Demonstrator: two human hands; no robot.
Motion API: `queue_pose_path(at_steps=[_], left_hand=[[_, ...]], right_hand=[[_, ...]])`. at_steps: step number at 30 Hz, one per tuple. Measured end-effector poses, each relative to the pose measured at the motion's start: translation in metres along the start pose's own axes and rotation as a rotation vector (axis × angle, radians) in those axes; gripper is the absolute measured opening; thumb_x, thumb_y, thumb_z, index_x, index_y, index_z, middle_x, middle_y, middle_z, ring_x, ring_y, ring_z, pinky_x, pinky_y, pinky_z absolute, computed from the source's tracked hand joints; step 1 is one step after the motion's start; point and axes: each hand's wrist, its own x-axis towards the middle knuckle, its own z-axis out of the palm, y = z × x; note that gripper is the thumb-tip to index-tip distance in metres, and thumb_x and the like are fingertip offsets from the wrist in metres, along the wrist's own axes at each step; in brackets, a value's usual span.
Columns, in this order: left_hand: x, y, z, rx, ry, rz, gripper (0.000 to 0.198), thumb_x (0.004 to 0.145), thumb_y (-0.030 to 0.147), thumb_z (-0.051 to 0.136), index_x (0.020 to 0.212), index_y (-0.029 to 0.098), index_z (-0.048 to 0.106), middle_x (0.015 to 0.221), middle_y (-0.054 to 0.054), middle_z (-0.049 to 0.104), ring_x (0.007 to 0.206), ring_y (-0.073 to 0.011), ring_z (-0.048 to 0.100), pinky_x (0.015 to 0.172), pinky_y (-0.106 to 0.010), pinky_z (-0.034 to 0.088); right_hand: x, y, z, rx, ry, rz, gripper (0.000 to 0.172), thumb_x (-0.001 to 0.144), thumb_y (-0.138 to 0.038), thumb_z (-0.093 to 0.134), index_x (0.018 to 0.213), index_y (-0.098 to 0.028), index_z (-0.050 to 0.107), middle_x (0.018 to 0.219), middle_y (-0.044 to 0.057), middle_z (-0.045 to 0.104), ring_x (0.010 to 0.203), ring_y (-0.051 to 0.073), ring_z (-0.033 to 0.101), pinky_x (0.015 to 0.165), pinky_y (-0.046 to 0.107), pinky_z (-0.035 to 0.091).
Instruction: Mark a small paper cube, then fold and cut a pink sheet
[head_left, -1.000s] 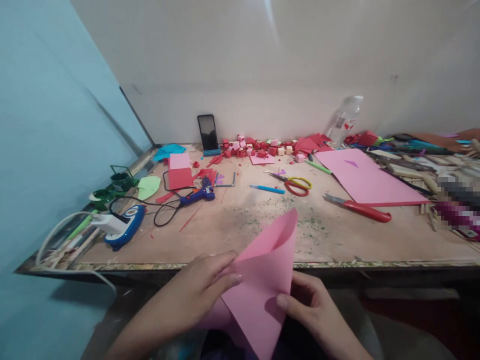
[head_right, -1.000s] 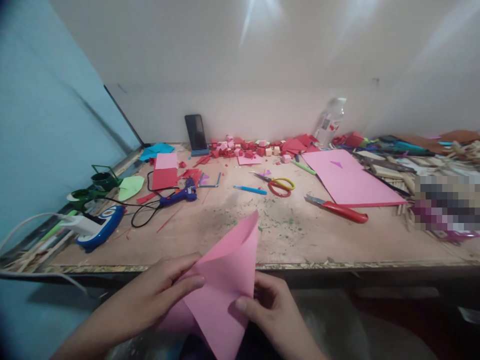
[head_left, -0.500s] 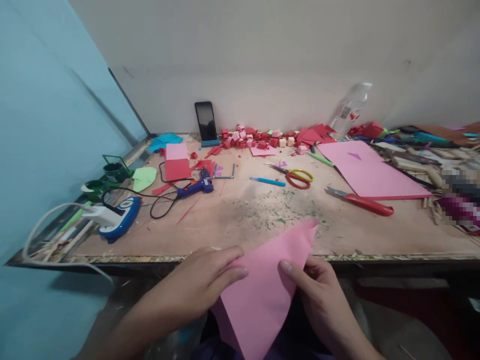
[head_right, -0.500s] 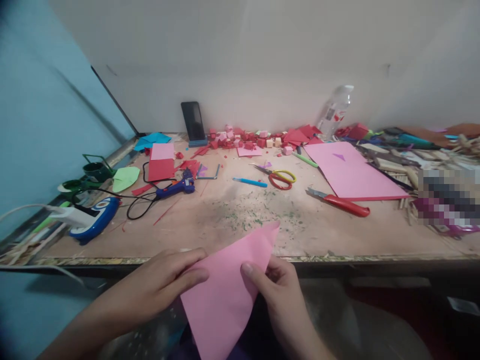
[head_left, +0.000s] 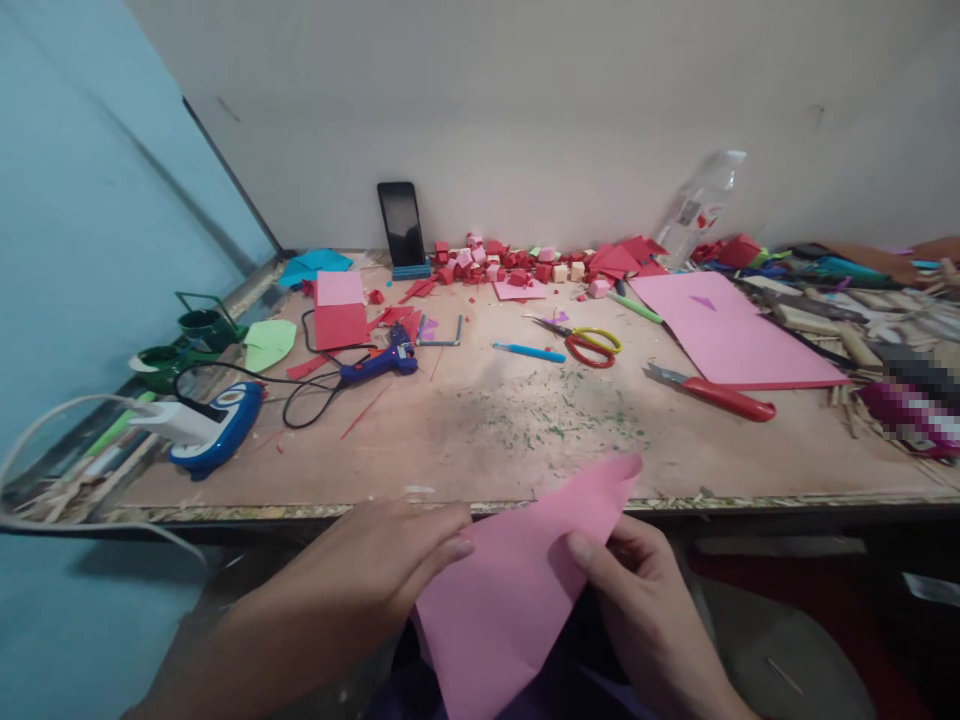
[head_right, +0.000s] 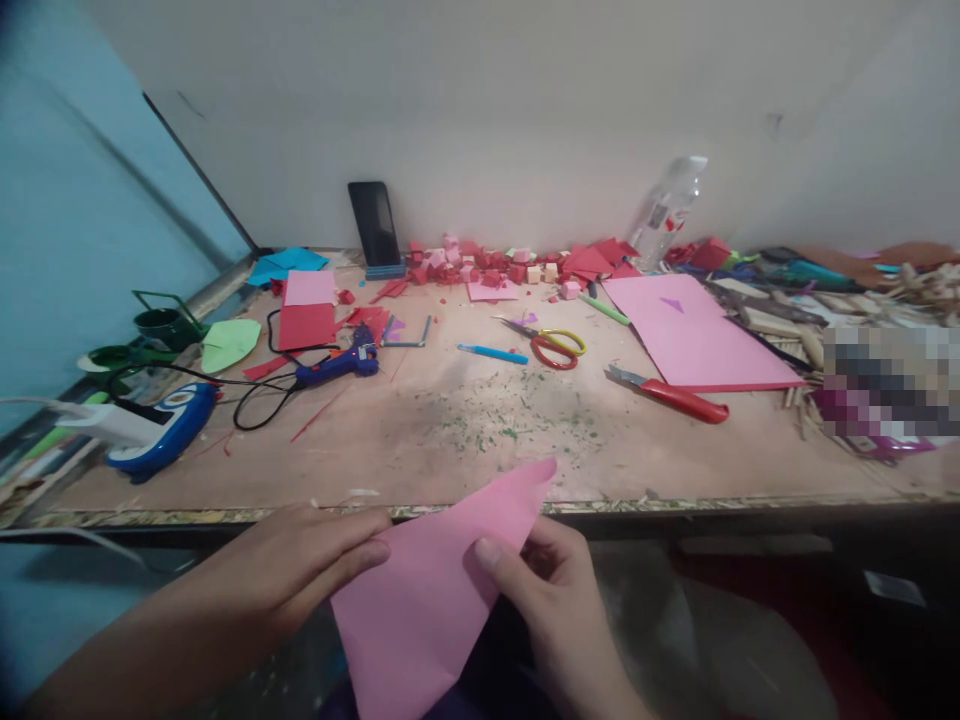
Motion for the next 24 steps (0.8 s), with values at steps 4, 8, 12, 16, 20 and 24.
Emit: queue_pose_path(at_steps=[4, 8, 12, 16, 20, 24], left_hand=[[-0.003, 0.000, -0.005, -0.012, -0.018, 0.066, 0.044, 0.109, 0.048, 0.041, 0.099, 0.030, 0.079, 0.086, -0.002, 0.079, 0.068, -0.0217, 0.065, 0.070, -0.032, 0.043], [0.002, 0.003, -0.004, -0.029, -0.078, 0.019, 0.048, 0.108, 0.050, 0.036, 0.098, 0.027, 0.078, 0.086, -0.005, 0.079, 0.071, -0.0234, 0.065, 0.069, -0.033, 0.042], [0.009, 0.003, 0.002, -0.072, -0.241, -0.145, 0.041, 0.106, 0.051, 0.042, 0.095, 0.026, 0.071, 0.085, -0.001, 0.076, 0.076, -0.0212, 0.067, 0.067, -0.031, 0.040], [0.009, 0.000, 0.008, -0.064, -0.296, -0.175, 0.042, 0.109, 0.050, 0.038, 0.090, 0.024, 0.065, 0.080, 0.003, 0.072, 0.072, -0.0174, 0.065, 0.065, -0.030, 0.038], [0.001, -0.006, 0.012, 0.067, -0.247, 0.014, 0.038, 0.112, 0.038, 0.034, 0.098, 0.024, 0.066, 0.088, 0.002, 0.074, 0.073, -0.0165, 0.064, 0.064, -0.030, 0.037], [0.000, -0.003, 0.007, 0.119, -0.204, 0.096, 0.040, 0.113, 0.029, 0.031, 0.100, 0.024, 0.069, 0.096, 0.000, 0.075, 0.079, -0.0174, 0.064, 0.067, -0.029, 0.039]], right_hand=[[0.005, -0.004, -0.008, 0.059, 0.039, -0.065, 0.027, 0.084, -0.050, 0.087, 0.082, -0.024, 0.084, 0.075, 0.006, 0.077, 0.070, 0.020, 0.067, 0.068, 0.028, 0.053], [0.006, -0.005, -0.007, 0.071, 0.091, -0.057, 0.026, 0.084, -0.048, 0.089, 0.081, -0.023, 0.084, 0.071, 0.005, 0.075, 0.070, 0.019, 0.065, 0.068, 0.027, 0.051], [0.006, -0.002, -0.005, 0.089, 0.155, -0.033, 0.031, 0.081, -0.050, 0.090, 0.079, -0.021, 0.083, 0.072, 0.006, 0.075, 0.067, 0.018, 0.063, 0.066, 0.027, 0.050], [0.008, -0.003, -0.003, 0.078, 0.185, -0.035, 0.035, 0.076, -0.052, 0.093, 0.073, -0.020, 0.082, 0.069, 0.006, 0.074, 0.065, 0.016, 0.062, 0.064, 0.024, 0.049], [0.007, -0.005, -0.001, 0.080, 0.213, -0.032, 0.035, 0.072, -0.053, 0.096, 0.070, -0.021, 0.082, 0.067, 0.006, 0.074, 0.063, 0.015, 0.062, 0.062, 0.023, 0.050], [0.003, -0.009, -0.001, 0.085, 0.200, -0.035, 0.034, 0.074, -0.051, 0.095, 0.069, -0.020, 0.081, 0.065, 0.005, 0.072, 0.059, 0.014, 0.062, 0.061, 0.023, 0.052]])
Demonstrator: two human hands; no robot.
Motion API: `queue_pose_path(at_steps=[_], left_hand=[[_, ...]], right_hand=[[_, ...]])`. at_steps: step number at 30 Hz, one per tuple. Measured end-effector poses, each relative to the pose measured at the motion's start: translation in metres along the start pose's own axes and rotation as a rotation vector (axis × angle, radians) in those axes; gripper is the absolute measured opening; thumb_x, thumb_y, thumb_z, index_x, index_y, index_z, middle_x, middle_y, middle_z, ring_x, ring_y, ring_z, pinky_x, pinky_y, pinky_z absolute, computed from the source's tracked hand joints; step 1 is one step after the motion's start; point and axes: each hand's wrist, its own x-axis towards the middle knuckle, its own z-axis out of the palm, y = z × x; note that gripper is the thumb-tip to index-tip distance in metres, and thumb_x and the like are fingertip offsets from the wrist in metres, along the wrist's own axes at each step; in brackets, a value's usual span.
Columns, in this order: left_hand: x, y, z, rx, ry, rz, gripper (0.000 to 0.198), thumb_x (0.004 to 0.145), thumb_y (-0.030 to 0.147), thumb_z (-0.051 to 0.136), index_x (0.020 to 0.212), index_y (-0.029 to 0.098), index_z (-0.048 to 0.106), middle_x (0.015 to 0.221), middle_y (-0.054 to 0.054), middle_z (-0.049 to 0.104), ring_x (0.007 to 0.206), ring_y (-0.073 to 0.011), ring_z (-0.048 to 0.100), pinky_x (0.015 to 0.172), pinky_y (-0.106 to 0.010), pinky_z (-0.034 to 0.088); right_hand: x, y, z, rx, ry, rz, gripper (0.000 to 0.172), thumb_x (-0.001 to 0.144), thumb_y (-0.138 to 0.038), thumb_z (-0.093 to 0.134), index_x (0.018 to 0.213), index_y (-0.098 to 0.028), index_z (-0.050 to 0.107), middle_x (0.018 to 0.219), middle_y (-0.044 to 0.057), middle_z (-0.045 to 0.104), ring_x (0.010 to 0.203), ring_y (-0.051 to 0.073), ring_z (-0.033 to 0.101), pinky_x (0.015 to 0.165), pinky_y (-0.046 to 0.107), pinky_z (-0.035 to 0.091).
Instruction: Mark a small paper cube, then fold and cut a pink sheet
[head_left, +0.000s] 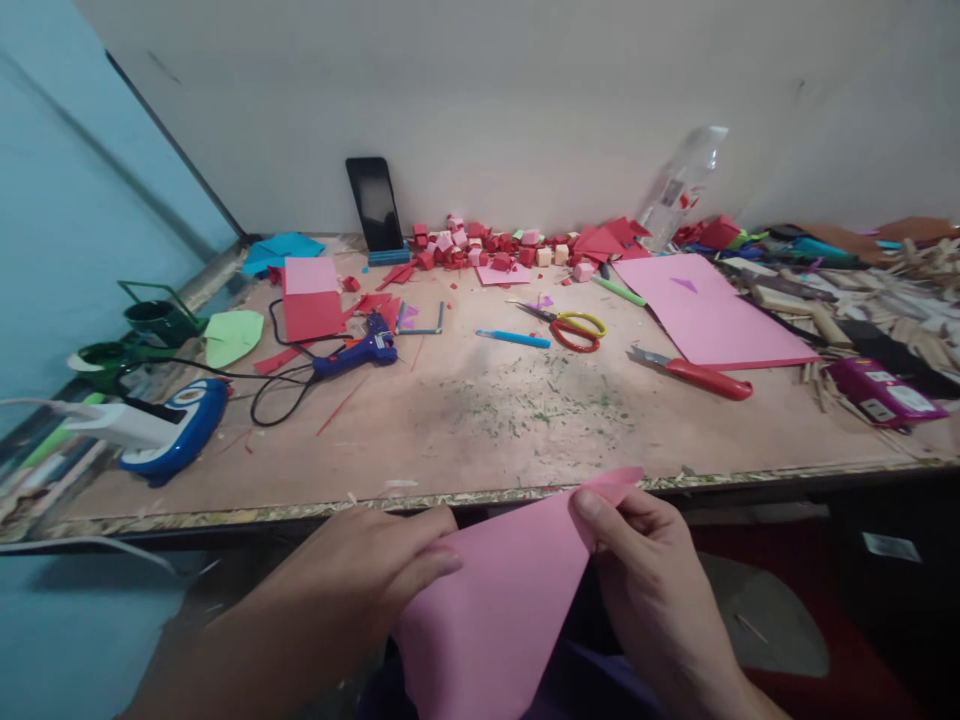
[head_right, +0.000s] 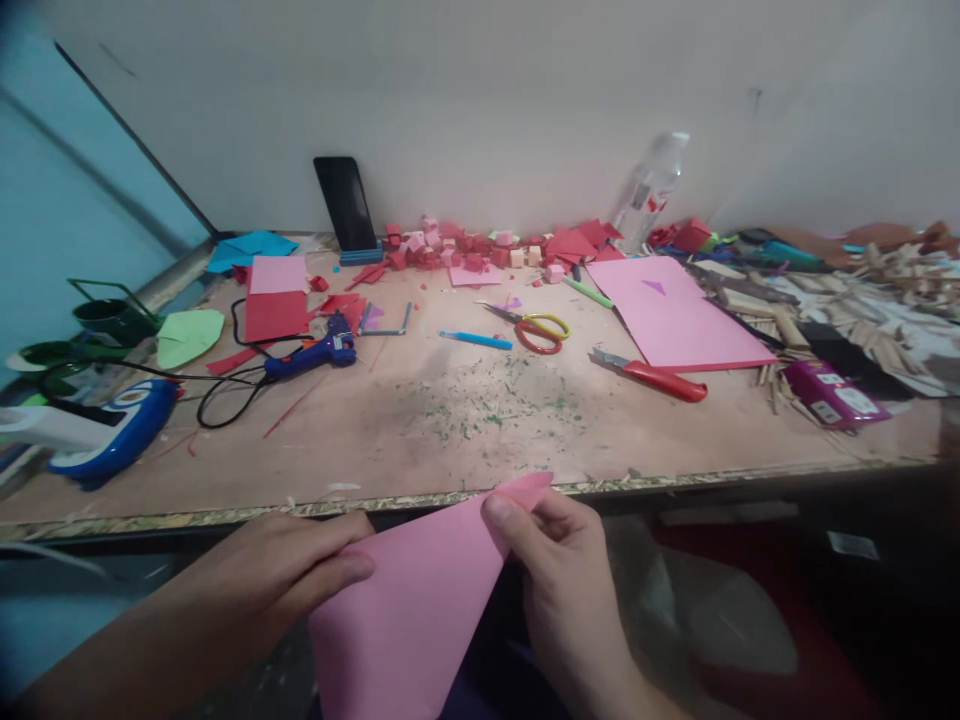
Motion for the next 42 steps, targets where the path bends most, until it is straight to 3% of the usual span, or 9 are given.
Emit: queue_pose_path(at_steps=[5, 10, 14, 22, 25, 29, 31, 37, 42], left_hand=[[0.007, 0.013, -0.021, -0.367, -0.038, -0.292, 0.044, 0.104, 0.049, 0.052, 0.071, 0.021, 0.060, 0.069, 0.005, 0.062, 0.064, -0.0125, 0.054, 0.055, -0.024, 0.035], [0.007, 0.022, -0.032, -0.479, -0.007, -0.333, 0.047, 0.099, 0.051, 0.059, 0.064, 0.020, 0.057, 0.063, 0.006, 0.057, 0.062, -0.0102, 0.050, 0.052, -0.022, 0.032], [0.008, 0.027, -0.038, -0.465, 0.009, -0.378, 0.039, 0.096, 0.050, 0.065, 0.068, 0.023, 0.069, 0.061, 0.008, 0.060, 0.060, -0.0089, 0.052, 0.052, -0.020, 0.032], [0.014, 0.031, -0.044, -0.458, 0.025, -0.326, 0.040, 0.100, 0.048, 0.062, 0.071, 0.023, 0.073, 0.056, 0.008, 0.060, 0.054, -0.0072, 0.051, 0.050, -0.019, 0.032], [0.014, 0.030, -0.044, -0.467, 0.027, -0.301, 0.040, 0.101, 0.047, 0.062, 0.071, 0.023, 0.072, 0.057, 0.008, 0.061, 0.055, -0.0074, 0.051, 0.051, -0.020, 0.032], [0.014, 0.029, -0.044, -0.419, 0.047, -0.257, 0.050, 0.104, 0.047, 0.057, 0.062, 0.019, 0.056, 0.055, 0.008, 0.051, 0.055, -0.0080, 0.045, 0.052, -0.022, 0.029], [0.013, 0.027, -0.042, -0.361, 0.055, -0.226, 0.052, 0.106, 0.048, 0.052, 0.063, 0.019, 0.049, 0.057, 0.007, 0.049, 0.055, -0.0086, 0.043, 0.053, -0.024, 0.029], [0.005, 0.006, -0.027, -0.203, 0.038, -0.062, 0.038, 0.110, 0.031, 0.041, 0.077, 0.022, 0.058, 0.071, 0.005, 0.062, 0.062, -0.0130, 0.052, 0.058, -0.027, 0.034], [0.003, -0.001, -0.022, -0.227, -0.034, -0.169, 0.044, 0.110, 0.042, 0.040, 0.075, 0.023, 0.056, 0.073, 0.004, 0.066, 0.065, -0.0140, 0.058, 0.061, -0.028, 0.037]], right_hand=[[-0.009, -0.012, -0.003, -0.021, 0.044, 0.001, 0.035, 0.072, -0.052, 0.095, 0.070, -0.020, 0.081, 0.065, 0.009, 0.072, 0.059, 0.020, 0.064, 0.057, 0.030, 0.054], [-0.021, -0.023, -0.007, -0.048, 0.108, 0.061, 0.028, 0.076, -0.049, 0.092, 0.078, -0.024, 0.081, 0.075, 0.010, 0.075, 0.066, 0.026, 0.069, 0.062, 0.038, 0.059], [-0.024, -0.028, -0.016, -0.164, 0.159, 0.087, 0.033, 0.069, -0.056, 0.093, 0.079, -0.027, 0.081, 0.072, 0.009, 0.073, 0.062, 0.028, 0.068, 0.058, 0.040, 0.060], [-0.022, -0.038, -0.020, -0.258, 0.094, 0.040, 0.039, 0.080, -0.053, 0.087, 0.056, -0.027, 0.071, 0.040, -0.002, 0.046, 0.031, 0.013, 0.035, 0.048, 0.036, 0.055], [-0.023, -0.036, -0.022, -0.251, 0.127, 0.054, 0.037, 0.077, -0.053, 0.090, 0.059, -0.027, 0.071, 0.041, -0.003, 0.047, 0.031, 0.012, 0.036, 0.049, 0.035, 0.055], [-0.023, -0.030, -0.019, -0.233, 0.200, 0.091, 0.035, 0.072, -0.057, 0.092, 0.071, -0.025, 0.078, 0.063, 0.005, 0.067, 0.054, 0.021, 0.061, 0.056, 0.034, 0.058], [-0.023, -0.025, -0.015, -0.205, 0.201, 0.092, 0.037, 0.071, -0.057, 0.093, 0.073, -0.024, 0.079, 0.072, 0.008, 0.072, 0.066, 0.025, 0.067, 0.059, 0.034, 0.057], [-0.009, -0.016, -0.007, -0.010, 0.070, -0.019, 0.029, 0.080, -0.048, 0.091, 0.075, -0.022, 0.079, 0.065, 0.002, 0.063, 0.061, 0.016, 0.055, 0.061, 0.028, 0.052], [0.003, -0.023, -0.006, 0.050, 0.020, -0.135, 0.033, 0.079, -0.046, 0.092, 0.064, -0.021, 0.076, 0.060, 0.003, 0.062, 0.058, 0.015, 0.056, 0.056, 0.023, 0.052]])
